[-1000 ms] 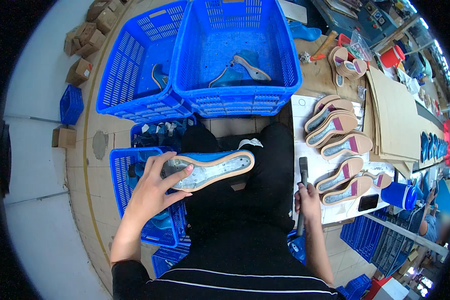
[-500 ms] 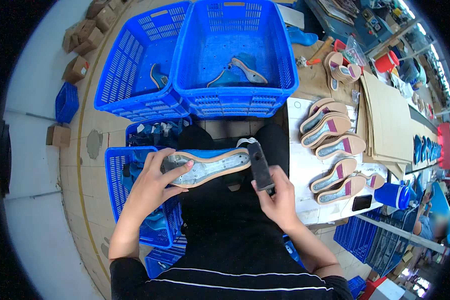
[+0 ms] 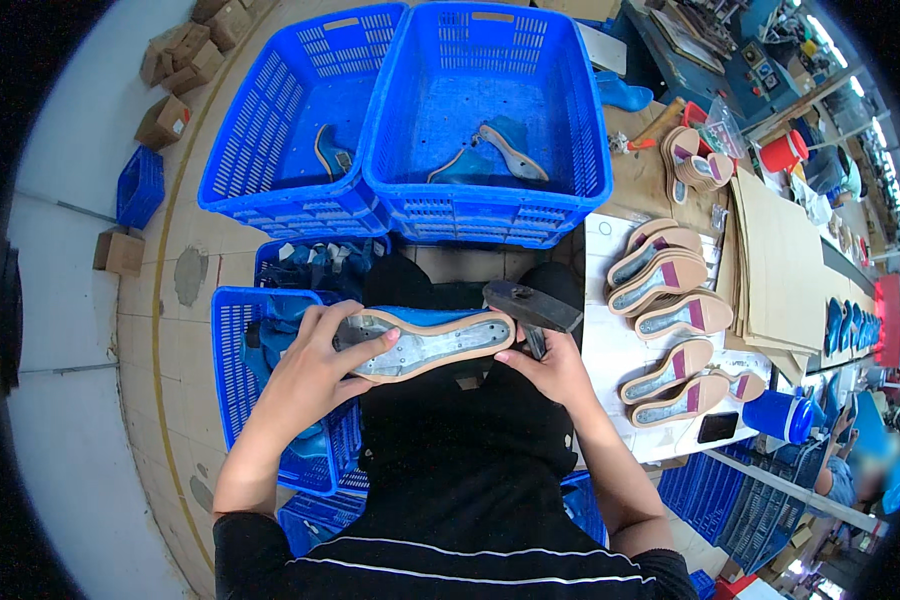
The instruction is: The recorder is assembling high-heeled shoes by attaching the sole to the upper using a hammer and glue.
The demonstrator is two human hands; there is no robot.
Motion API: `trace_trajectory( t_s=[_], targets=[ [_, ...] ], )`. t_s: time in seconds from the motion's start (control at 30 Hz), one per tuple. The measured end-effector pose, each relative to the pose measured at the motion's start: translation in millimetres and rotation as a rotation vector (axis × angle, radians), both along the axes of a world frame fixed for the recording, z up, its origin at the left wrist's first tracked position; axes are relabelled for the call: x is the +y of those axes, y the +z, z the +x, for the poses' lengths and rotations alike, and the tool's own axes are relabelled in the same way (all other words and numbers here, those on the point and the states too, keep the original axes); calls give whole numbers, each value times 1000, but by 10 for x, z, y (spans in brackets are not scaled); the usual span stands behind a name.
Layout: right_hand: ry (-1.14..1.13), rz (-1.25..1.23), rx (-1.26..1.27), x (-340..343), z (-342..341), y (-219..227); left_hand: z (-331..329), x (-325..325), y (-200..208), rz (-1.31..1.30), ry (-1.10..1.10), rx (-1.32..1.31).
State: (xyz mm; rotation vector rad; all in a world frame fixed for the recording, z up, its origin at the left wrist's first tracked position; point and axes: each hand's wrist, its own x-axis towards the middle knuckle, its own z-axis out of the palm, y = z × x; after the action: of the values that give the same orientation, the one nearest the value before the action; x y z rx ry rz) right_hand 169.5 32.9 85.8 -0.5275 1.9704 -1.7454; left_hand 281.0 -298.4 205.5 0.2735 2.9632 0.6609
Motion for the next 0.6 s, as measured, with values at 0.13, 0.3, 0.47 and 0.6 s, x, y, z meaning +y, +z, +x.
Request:
trace_trajectory(
  t_s=[0.13,0.3,0.47,0.6],
  targets=[
    [68,-40,-30,-8,-70,-33,10,9,16,3,5,6],
    [-45,21,60,31,-6,-190,24,18,-7,3,30,-1],
    [-50,51,112,-5,22,-71,32,7,-36,8,22,17],
    [-66,37,137,-24,40,-109,32,34,-10,-4,24,22]
  ],
)
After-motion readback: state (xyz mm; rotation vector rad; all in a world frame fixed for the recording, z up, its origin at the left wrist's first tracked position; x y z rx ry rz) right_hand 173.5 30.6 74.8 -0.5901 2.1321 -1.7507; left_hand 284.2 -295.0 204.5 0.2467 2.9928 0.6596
